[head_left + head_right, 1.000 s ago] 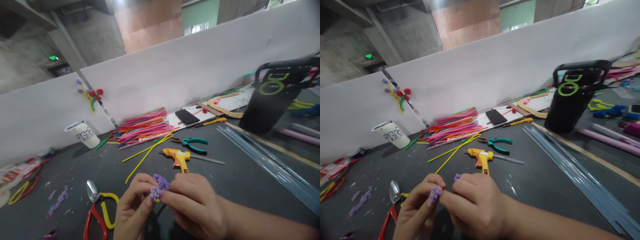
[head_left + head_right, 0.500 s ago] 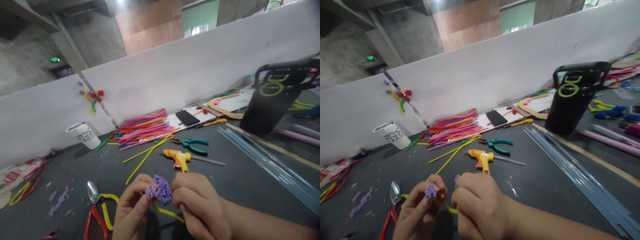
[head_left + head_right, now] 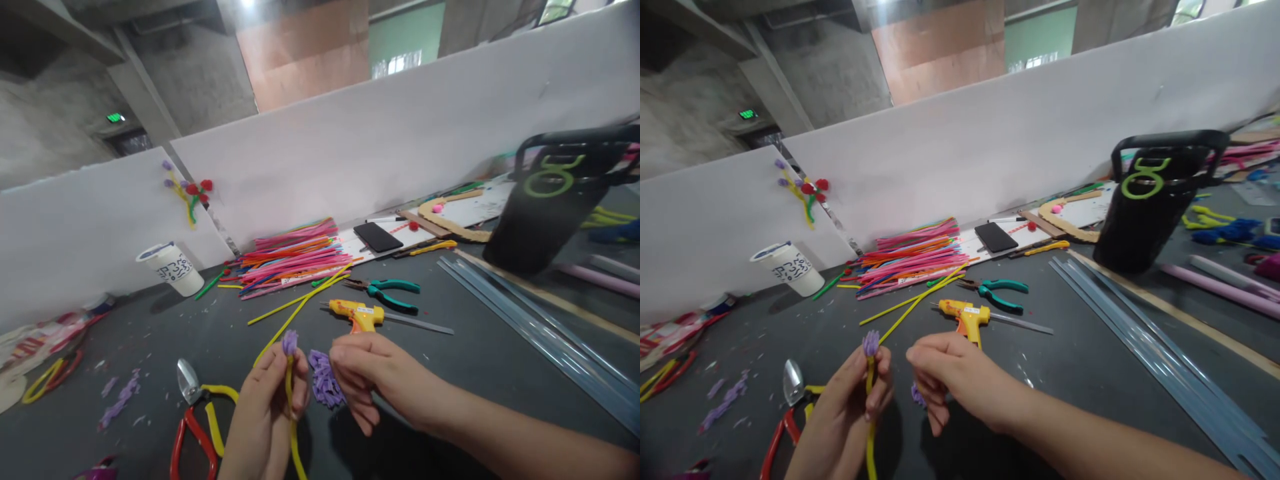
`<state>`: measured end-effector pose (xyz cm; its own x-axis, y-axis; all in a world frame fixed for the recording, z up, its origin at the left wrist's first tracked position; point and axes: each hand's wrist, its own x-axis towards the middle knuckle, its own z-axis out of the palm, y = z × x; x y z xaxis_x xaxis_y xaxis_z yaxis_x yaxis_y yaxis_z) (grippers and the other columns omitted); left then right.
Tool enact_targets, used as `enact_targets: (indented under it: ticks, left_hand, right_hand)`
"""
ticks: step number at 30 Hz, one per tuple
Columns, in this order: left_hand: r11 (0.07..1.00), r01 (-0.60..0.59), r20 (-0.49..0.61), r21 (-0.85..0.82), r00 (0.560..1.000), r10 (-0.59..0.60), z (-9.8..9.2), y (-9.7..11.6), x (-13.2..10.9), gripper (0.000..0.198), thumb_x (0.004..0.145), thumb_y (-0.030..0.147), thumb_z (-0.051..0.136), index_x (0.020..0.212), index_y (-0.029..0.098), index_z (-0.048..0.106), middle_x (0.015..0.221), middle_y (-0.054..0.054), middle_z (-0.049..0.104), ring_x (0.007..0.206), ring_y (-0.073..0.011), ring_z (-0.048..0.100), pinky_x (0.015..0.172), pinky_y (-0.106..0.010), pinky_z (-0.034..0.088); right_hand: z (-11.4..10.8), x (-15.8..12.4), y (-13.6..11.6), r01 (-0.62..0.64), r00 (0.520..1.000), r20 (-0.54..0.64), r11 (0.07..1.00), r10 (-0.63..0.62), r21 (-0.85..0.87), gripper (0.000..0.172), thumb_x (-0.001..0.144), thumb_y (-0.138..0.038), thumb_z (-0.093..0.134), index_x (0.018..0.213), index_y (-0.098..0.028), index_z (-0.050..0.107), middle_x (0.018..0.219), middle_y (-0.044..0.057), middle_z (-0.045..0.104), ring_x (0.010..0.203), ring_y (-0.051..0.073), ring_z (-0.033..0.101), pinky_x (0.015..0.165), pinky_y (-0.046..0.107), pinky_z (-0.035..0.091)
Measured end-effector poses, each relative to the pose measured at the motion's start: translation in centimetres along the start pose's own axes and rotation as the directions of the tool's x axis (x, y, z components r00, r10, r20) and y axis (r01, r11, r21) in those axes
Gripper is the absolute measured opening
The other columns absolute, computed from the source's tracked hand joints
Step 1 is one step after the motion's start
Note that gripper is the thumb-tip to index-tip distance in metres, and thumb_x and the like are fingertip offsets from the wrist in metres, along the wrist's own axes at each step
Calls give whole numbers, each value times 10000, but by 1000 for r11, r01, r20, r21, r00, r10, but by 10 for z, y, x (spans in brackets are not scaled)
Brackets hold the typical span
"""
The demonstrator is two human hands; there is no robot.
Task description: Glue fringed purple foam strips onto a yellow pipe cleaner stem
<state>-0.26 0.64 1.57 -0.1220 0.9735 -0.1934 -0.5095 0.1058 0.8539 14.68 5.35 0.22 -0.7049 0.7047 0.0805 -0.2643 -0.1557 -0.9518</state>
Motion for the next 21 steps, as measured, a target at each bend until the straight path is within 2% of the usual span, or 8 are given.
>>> enact_targets:
  ticks: [3, 6, 8, 11, 17, 19, 21]
  left_hand:
    - [999, 31, -68, -33, 997, -34, -6, 5, 6, 164, 752, 283, 689, 724, 128, 646, 671, 5, 587, 440, -31, 376, 447, -163, 364]
    - [996, 70, -73, -55, 995, -74, -10, 8, 8, 162, 767, 270, 669, 711, 121, 635, 669, 11, 569, 439, -23, 356, 447, -157, 360]
    - [993, 109, -20, -40, 994, -109, -10, 8, 7, 189, 791, 283, 642, 699, 119, 626, 651, 14, 556, 429, -18, 347, 435, -152, 344]
    - [988, 149, 63, 32, 986, -151, -7, 5, 3, 231, 832, 296, 597, 690, 114, 614, 605, 23, 535, 402, -7, 329, 417, -141, 316]
    - [981, 181, 118, 69, 975, -188, -2, 2, -1, 268, 824, 368, 609, 724, 120, 593, 549, 61, 491, 340, 29, 183, 348, -109, 169]
    - [981, 177, 128, 79, 974, -186, -4, 3, -1, 264, 799, 369, 644, 719, 126, 579, 545, 73, 470, 346, 30, 167, 342, -104, 157]
    - [982, 169, 135, 81, 975, -179, -6, 5, -1, 247, 780, 355, 670, 731, 134, 570, 559, 80, 469, 345, 35, 154, 337, -101, 148]
  right_hand:
    - [0, 2, -3, -35, 999, -19, 986, 38, 161, 271, 704, -227, 594, 553, -190, 373, 465, -89, 433, 375, 55, 443, 445, 204, 455]
    - [1, 1, -7, -65, 994, -70, 967, 85, 247, 294, 606, -132, 654, 566, -188, 368, 478, -100, 477, 380, 50, 469, 412, 167, 418]
    - [1, 1, -7, -92, 989, -94, 973, 114, 211, 280, 636, -161, 672, 583, -184, 398, 448, -97, 507, 363, 56, 481, 398, 160, 395]
    - [0, 1, -6, -131, 984, -100, 980, 147, 147, 294, 672, -269, 729, 641, -167, 455, 475, -61, 589, 432, 79, 578, 473, 170, 417]
    - [-1, 4, -7, -138, 979, -141, 986, 149, 90, 414, 587, -406, 802, 652, -169, 469, 551, -31, 629, 533, 126, 644, 582, 241, 481]
    - [-2, 5, -9, -137, 975, -173, 990, 136, 6, 418, 595, -447, 786, 655, -172, 476, 561, -30, 619, 552, 133, 647, 597, 251, 490]
    - [-5, 6, -11, -132, 974, -208, 973, 92, -191, 413, 669, -522, 702, 664, -184, 465, 569, -21, 613, 565, 146, 650, 592, 261, 498]
